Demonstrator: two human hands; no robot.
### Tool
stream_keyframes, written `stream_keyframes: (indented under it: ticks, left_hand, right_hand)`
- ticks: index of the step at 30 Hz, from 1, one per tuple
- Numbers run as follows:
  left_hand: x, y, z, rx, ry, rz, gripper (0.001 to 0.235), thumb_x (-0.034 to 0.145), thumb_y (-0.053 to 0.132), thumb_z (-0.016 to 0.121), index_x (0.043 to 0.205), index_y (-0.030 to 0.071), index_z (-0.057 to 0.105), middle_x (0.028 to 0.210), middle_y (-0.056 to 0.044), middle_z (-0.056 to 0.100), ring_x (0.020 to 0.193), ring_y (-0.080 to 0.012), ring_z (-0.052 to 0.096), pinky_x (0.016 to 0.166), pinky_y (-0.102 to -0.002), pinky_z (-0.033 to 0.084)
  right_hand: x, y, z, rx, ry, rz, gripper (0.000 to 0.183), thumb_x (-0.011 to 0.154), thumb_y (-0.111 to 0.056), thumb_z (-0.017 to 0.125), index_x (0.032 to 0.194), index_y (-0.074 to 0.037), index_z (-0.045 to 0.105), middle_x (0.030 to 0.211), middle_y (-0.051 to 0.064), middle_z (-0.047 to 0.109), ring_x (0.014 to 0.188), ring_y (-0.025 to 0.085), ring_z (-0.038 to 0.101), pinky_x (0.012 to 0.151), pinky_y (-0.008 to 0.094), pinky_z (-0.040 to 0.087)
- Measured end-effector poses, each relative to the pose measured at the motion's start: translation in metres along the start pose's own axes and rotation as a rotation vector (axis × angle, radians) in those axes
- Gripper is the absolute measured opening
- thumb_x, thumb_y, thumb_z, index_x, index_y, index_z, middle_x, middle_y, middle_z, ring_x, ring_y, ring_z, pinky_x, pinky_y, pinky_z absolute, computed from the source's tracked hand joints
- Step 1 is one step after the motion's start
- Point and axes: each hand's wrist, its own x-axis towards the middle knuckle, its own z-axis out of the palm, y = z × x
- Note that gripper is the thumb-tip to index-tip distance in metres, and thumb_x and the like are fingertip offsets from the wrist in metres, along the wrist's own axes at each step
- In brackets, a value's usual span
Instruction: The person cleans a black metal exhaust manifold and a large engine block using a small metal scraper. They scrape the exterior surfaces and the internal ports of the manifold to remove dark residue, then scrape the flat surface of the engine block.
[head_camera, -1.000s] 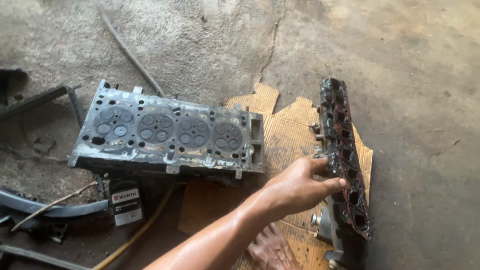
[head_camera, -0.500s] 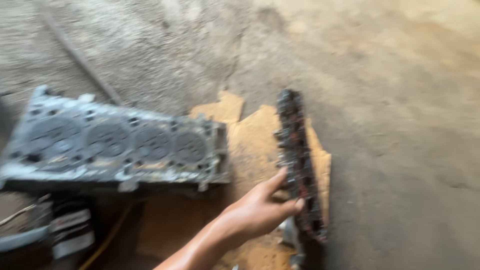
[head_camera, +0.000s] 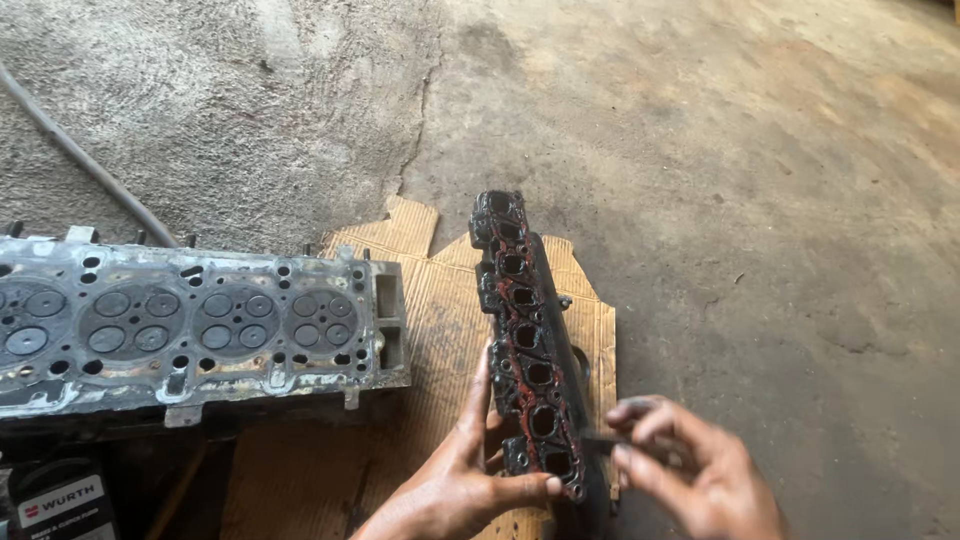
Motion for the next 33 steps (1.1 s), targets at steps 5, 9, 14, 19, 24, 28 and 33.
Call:
stream_keyframes:
  ticks: [5,9,14,19,24,28,33]
  left_hand:
    - [-0.003,0.004,-0.007,0.114,0.113,-0.143,0.139,0.074,0.002,0.081,0.164,0.042,-0.018,0.162,-0.015,0.036,0.144,-0.0253,0.045,0.113,-0.041,0.046]
    - [-0.01,0.007,-0.012,-0.058,0.094,-0.116,0.139,0.069,-0.006,0.075,0.166,0.042,-0.012,0.154,-0.022,0.046,0.136,-0.0323,0.054,0.108,-0.045,0.051]
    - [-0.013,0.011,-0.008,0.141,0.148,-0.087,0.135,0.071,0.0,0.079,0.166,0.038,-0.011,0.16,-0.012,0.042,0.142,-0.0257,0.048,0.116,-0.043,0.04]
    - [-0.01,0.004,-0.007,0.208,0.231,-0.068,0.134,0.071,0.0,0.08,0.165,0.038,-0.009,0.167,-0.002,0.022,0.152,-0.0191,0.028,0.121,-0.041,0.026]
    - [-0.002,0.0,-0.012,0.141,0.213,-0.055,0.131,0.072,-0.002,0.078,0.166,0.04,-0.003,0.169,-0.004,0.024,0.154,-0.0198,0.022,0.122,-0.041,0.021]
    - [0.001,0.015,-0.018,0.167,0.195,-0.165,0.128,0.073,-0.001,0.077,0.168,0.041,0.002,0.163,-0.011,0.036,0.152,-0.025,0.035,0.12,-0.045,0.027]
    - [-0.005,0.029,-0.043,0.068,0.048,-0.195,0.129,0.076,0.006,0.082,0.172,0.045,0.006,0.151,-0.023,0.05,0.133,-0.0375,0.059,0.113,-0.049,0.047]
  right_hand:
    - [0.057,-0.037,0.013,-0.242,0.055,0.395,0.01,0.09,-0.017,0.067,0.091,-0.006,0.068,0.08,0.01,0.074,0.072,0.018,0.069,0.067,0.035,0.062]
    - [0.097,-0.04,0.018,-0.294,-0.136,0.313,0.015,0.091,-0.016,0.065,0.102,-0.009,0.058,0.082,0.008,0.068,0.069,0.018,0.066,0.06,0.037,0.059]
    - [0.13,-0.037,0.016,-0.461,-0.366,0.11,0.02,0.094,-0.019,0.069,0.109,-0.012,0.057,0.091,-0.002,0.074,0.082,0.015,0.075,0.072,0.038,0.058]
    - [0.1,-0.031,0.029,-0.554,-0.461,-0.021,0.021,0.092,-0.017,0.066,0.107,-0.008,0.054,0.091,0.008,0.068,0.085,0.023,0.073,0.074,0.042,0.061]
    - [0.091,-0.046,0.012,-0.349,-0.191,0.499,0.024,0.09,-0.017,0.066,0.11,-0.007,0.057,0.093,0.014,0.071,0.083,0.026,0.074,0.074,0.043,0.066]
    - [0.127,-0.066,-0.002,-0.172,-0.061,0.504,0.024,0.09,-0.014,0.065,0.112,-0.01,0.054,0.087,0.015,0.076,0.078,0.025,0.077,0.075,0.04,0.062]
    - [0.135,-0.05,0.008,-0.142,-0.141,0.323,0.032,0.092,-0.006,0.071,0.115,-0.008,0.048,0.092,0.011,0.076,0.088,0.018,0.074,0.079,0.034,0.063]
